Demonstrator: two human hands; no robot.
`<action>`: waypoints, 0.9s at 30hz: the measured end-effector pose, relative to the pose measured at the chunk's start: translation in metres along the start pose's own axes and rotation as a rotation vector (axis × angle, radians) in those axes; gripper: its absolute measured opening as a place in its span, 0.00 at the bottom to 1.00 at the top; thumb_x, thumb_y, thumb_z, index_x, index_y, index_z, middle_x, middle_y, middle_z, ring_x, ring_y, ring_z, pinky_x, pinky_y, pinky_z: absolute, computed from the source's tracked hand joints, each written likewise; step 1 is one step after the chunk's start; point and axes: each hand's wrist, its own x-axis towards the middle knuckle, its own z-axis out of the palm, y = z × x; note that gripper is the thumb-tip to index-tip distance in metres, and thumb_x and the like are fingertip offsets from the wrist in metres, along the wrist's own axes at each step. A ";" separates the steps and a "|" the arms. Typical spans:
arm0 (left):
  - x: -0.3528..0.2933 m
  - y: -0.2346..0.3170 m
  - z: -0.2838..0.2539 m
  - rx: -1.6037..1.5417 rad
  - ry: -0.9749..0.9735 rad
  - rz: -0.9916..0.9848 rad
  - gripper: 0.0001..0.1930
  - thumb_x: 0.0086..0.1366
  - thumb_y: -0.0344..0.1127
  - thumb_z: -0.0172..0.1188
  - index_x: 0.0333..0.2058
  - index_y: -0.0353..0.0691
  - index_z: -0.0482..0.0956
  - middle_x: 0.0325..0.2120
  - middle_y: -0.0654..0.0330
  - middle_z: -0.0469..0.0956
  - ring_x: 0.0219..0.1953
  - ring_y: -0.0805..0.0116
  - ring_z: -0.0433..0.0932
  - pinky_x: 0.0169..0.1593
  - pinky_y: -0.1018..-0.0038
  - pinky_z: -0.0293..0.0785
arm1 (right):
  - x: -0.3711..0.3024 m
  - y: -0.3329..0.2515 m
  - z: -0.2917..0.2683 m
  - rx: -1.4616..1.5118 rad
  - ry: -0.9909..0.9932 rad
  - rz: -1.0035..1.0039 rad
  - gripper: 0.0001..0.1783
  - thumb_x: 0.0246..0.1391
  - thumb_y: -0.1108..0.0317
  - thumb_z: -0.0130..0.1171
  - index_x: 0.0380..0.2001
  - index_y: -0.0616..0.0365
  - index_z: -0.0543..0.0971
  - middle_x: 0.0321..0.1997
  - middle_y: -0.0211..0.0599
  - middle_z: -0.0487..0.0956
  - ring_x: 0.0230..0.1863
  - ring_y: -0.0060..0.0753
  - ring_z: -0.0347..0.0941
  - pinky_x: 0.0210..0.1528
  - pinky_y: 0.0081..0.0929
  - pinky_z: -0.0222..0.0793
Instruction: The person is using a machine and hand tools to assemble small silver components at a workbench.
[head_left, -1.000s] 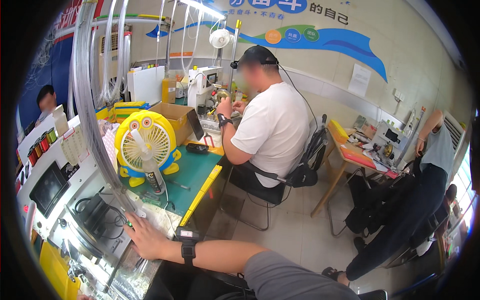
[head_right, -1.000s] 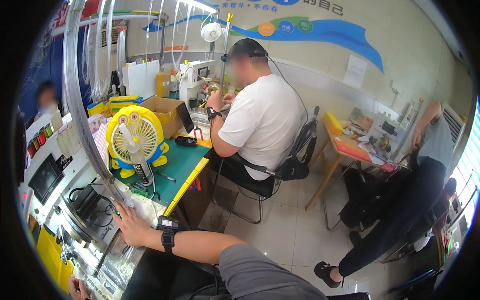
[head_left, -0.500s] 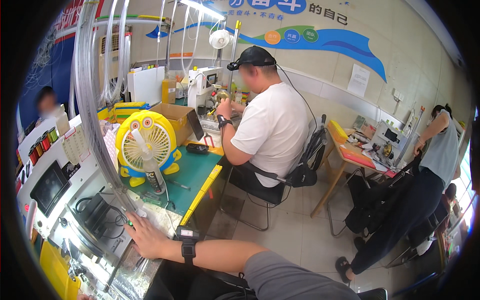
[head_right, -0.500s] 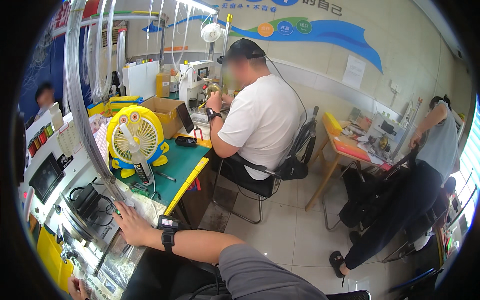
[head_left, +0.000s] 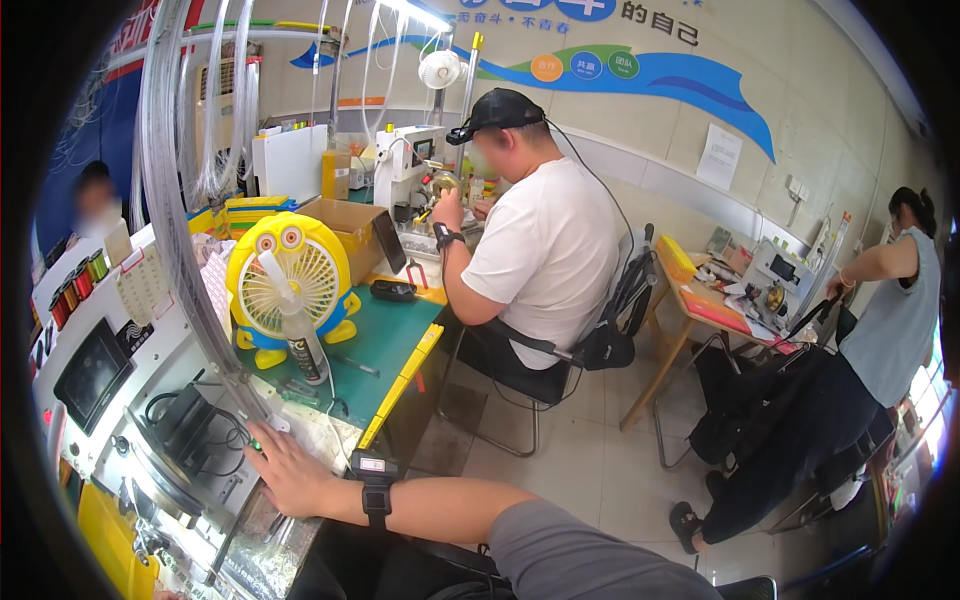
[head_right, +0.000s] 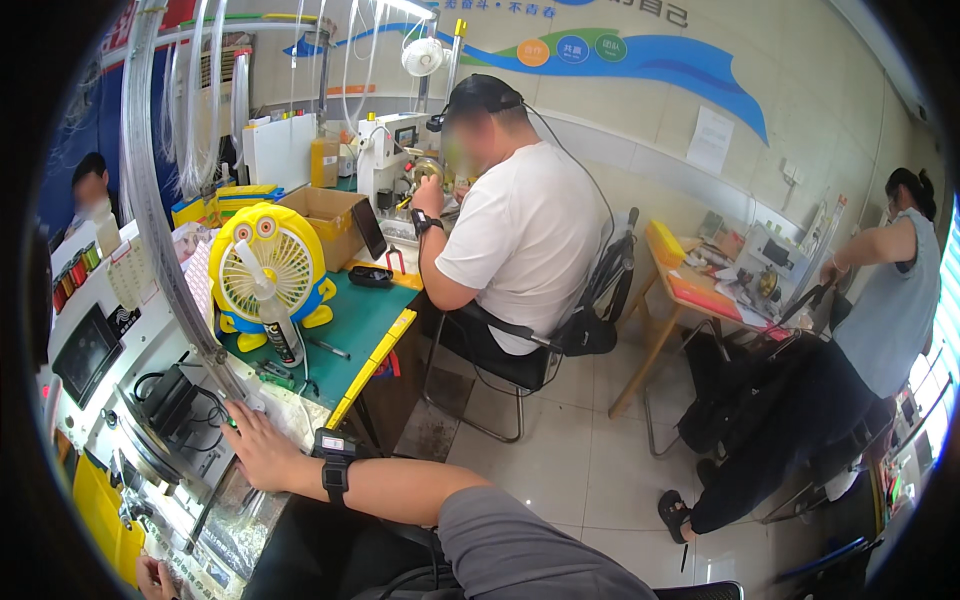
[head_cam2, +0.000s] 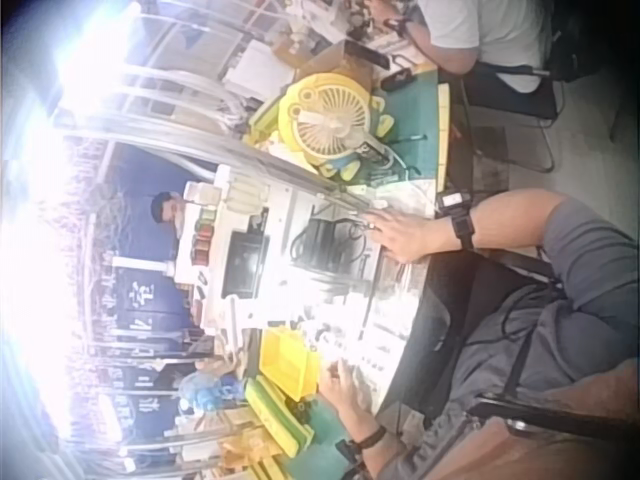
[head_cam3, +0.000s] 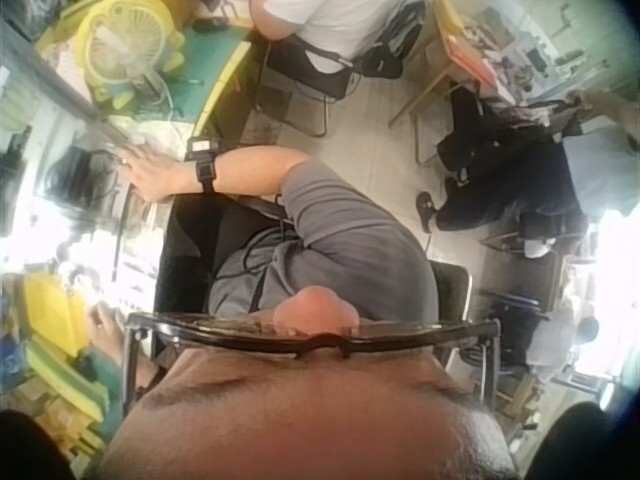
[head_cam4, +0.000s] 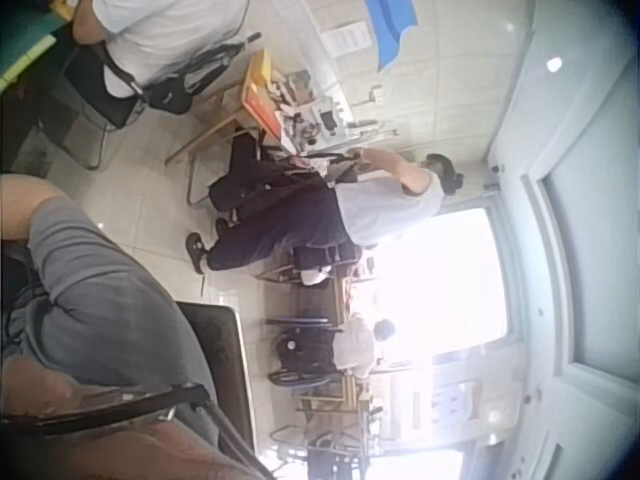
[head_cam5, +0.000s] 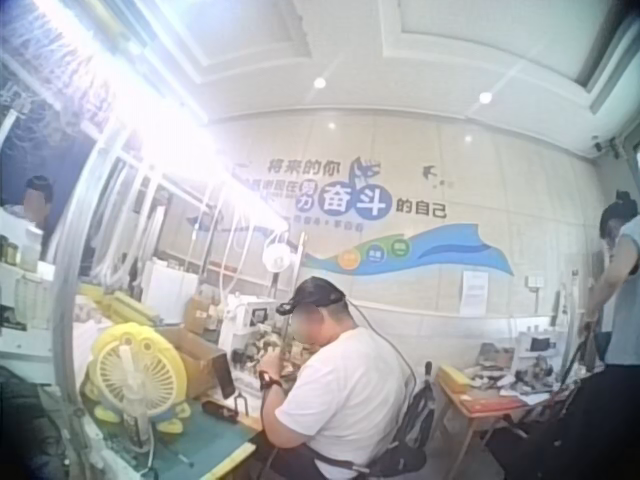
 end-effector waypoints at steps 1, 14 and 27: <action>0.000 -0.001 0.000 0.026 0.000 0.020 0.16 0.73 0.41 0.60 0.41 0.29 0.80 0.32 0.53 0.82 0.31 0.66 0.79 0.33 0.73 0.77 | 0.000 0.000 0.000 0.001 0.000 0.001 0.38 0.55 0.63 0.65 0.65 0.71 0.65 0.77 0.67 0.48 0.77 0.68 0.47 0.75 0.58 0.52; -0.001 0.007 0.000 0.073 0.007 0.048 0.15 0.73 0.40 0.59 0.40 0.30 0.80 0.31 0.53 0.82 0.29 0.68 0.79 0.31 0.75 0.76 | 0.000 0.001 0.002 0.013 0.004 -0.003 0.37 0.55 0.65 0.64 0.64 0.71 0.64 0.76 0.69 0.48 0.78 0.69 0.45 0.75 0.58 0.50; 0.000 0.000 0.003 -0.017 0.006 0.015 0.11 0.73 0.36 0.59 0.40 0.31 0.78 0.30 0.56 0.79 0.28 0.72 0.77 0.28 0.78 0.74 | 0.001 0.000 0.001 -0.012 0.007 -0.001 0.38 0.55 0.63 0.65 0.64 0.71 0.64 0.76 0.67 0.49 0.77 0.68 0.47 0.75 0.57 0.51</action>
